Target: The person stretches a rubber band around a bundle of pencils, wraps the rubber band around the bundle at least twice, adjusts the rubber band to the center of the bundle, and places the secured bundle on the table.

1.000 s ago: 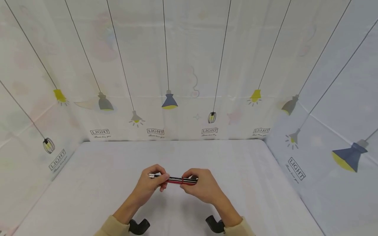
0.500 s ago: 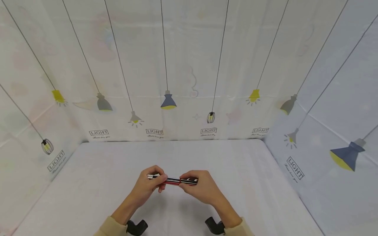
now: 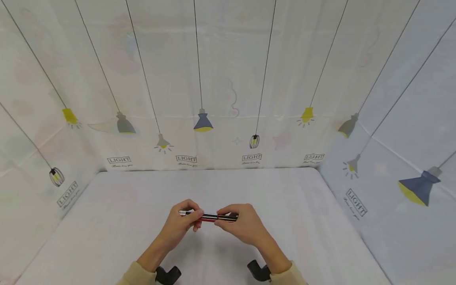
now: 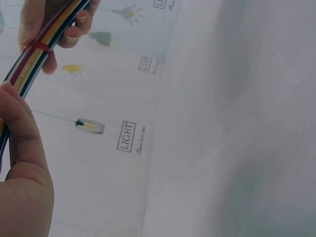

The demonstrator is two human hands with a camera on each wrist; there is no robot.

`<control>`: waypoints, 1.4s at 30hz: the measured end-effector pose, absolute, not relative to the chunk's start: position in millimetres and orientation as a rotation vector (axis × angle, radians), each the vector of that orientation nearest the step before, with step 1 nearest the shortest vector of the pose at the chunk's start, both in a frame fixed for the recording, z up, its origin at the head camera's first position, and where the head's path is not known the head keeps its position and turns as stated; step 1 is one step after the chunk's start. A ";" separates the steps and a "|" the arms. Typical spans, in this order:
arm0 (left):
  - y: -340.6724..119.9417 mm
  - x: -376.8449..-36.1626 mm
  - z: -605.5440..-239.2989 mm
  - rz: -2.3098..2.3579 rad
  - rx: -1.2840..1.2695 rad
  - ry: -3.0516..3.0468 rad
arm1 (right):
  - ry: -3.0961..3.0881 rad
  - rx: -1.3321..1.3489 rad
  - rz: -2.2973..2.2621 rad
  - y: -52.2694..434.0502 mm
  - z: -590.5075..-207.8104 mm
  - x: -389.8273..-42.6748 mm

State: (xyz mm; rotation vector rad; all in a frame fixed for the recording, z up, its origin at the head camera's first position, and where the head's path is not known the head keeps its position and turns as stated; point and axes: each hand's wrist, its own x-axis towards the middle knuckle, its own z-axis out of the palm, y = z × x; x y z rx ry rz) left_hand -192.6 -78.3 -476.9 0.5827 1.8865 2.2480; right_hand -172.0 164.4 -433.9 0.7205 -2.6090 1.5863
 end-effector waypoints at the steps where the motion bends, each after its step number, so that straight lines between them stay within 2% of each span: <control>1: -79.4 -193.3 -476.4 2.254 0.580 1.891 | -2.602 0.728 1.604 166.1 -433.2 -172.6; 6: -84.5 -195.3 -474.9 2.271 0.574 1.895 | -2.550 0.730 1.744 177.9 -431.3 -174.7; 17: -87.3 -195.7 -471.3 2.286 0.500 1.884 | -2.425 0.496 2.000 187.9 -442.0 -174.1; 22: -86.9 -198.0 -471.9 2.232 0.444 1.920 | -2.339 0.525 1.954 179.4 -447.2 -170.7; 31: -86.7 -201.9 -472.1 2.226 0.414 1.900 | -2.182 0.750 1.844 171.4 -461.3 -172.1; 42: -97.4 -202.8 -469.9 2.170 0.556 2.037 | -2.266 0.565 1.925 178.2 -458.4 -177.2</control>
